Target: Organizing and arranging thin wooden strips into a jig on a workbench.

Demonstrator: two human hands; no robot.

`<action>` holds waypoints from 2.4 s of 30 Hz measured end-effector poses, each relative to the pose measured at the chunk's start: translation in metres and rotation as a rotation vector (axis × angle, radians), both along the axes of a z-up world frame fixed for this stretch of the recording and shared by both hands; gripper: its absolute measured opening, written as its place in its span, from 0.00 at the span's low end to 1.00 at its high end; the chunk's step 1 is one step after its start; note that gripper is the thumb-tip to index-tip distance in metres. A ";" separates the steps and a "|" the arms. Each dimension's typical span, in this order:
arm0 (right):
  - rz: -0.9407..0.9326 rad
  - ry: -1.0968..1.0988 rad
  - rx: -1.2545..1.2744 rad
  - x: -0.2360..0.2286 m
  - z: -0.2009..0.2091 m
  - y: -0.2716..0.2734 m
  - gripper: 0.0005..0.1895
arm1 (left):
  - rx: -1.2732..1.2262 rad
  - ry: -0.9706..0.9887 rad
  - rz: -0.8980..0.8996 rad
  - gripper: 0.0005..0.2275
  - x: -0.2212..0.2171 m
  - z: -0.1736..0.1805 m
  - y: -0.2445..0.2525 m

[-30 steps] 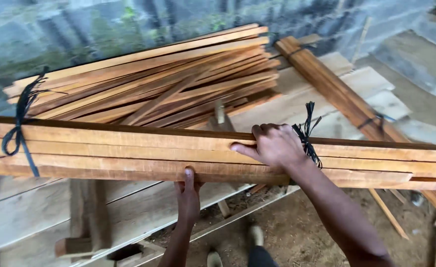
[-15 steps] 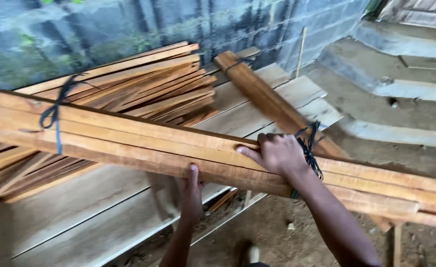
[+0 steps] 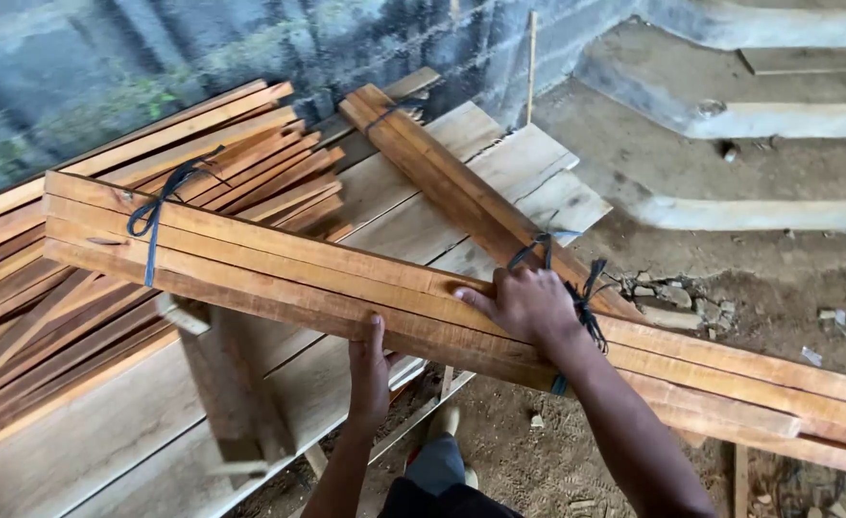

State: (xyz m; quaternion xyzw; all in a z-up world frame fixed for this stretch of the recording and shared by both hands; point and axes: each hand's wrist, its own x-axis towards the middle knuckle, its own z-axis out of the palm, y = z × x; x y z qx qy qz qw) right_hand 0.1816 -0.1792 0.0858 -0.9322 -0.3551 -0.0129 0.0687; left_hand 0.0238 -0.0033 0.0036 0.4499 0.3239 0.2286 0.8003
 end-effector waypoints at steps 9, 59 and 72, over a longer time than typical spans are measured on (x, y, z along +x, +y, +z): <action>-0.181 0.364 -0.113 0.097 -0.028 0.027 0.46 | -0.017 0.139 -0.090 0.42 0.111 -0.016 0.034; -0.128 0.246 -0.251 0.280 -0.195 0.073 0.72 | 0.347 0.472 -0.535 0.44 0.395 -0.196 0.087; -0.162 0.185 -0.231 0.297 -0.237 0.072 0.77 | 0.774 0.547 -0.614 0.27 0.410 -0.247 0.100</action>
